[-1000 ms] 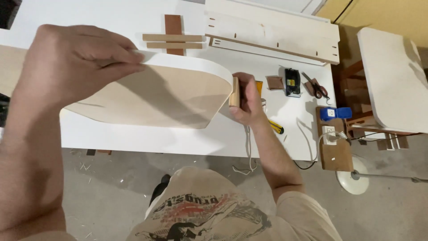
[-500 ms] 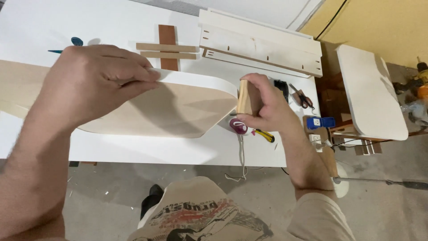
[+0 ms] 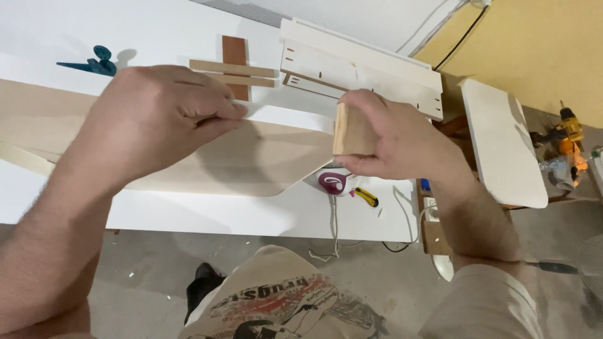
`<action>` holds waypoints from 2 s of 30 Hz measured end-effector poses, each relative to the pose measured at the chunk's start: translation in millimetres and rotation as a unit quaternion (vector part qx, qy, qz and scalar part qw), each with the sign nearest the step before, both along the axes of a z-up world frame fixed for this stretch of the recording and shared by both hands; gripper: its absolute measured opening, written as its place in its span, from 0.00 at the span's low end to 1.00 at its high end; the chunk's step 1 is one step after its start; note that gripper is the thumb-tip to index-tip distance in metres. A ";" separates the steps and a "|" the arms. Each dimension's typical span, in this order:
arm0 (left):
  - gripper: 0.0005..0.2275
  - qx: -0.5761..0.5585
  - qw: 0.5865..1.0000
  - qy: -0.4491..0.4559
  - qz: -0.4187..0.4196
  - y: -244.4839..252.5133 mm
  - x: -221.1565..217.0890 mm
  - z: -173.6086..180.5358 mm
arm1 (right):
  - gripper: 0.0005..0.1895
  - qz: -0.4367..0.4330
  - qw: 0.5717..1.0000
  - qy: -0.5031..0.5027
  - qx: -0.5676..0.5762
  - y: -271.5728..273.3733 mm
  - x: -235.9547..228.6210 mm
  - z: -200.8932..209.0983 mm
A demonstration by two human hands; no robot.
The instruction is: The person uses a hot iron to press a white paper strip onto the edge of a curved wooden board. They repeatedly smooth the paper with the iron and use a small wooden block to press the edges firmly. The person flips the board to work on different sections of the edge.
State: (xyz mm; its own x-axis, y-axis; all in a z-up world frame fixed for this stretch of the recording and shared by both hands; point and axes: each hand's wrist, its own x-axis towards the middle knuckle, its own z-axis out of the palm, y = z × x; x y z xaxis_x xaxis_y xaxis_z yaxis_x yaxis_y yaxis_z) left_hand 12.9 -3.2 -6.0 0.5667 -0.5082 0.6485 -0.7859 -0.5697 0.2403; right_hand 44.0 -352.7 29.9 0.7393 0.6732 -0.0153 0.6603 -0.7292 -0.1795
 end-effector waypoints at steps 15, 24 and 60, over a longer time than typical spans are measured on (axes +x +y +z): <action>0.02 -0.010 1.000 0.014 -0.003 -1.9 0.3 0.2 | 0.36 -0.015 0.987 0.043 -0.155 55.6 -1.9 43.7; 0.02 -0.009 1.000 0.012 0.001 0.5 0.4 -2.1 | 0.35 0.012 0.969 0.094 0.230 -37.3 4.2 -82.5; 0.08 -0.035 0.999 0.020 -0.008 -6.0 -18.5 2.8 | 0.33 -0.035 0.968 0.115 -0.220 99.8 -5.0 71.1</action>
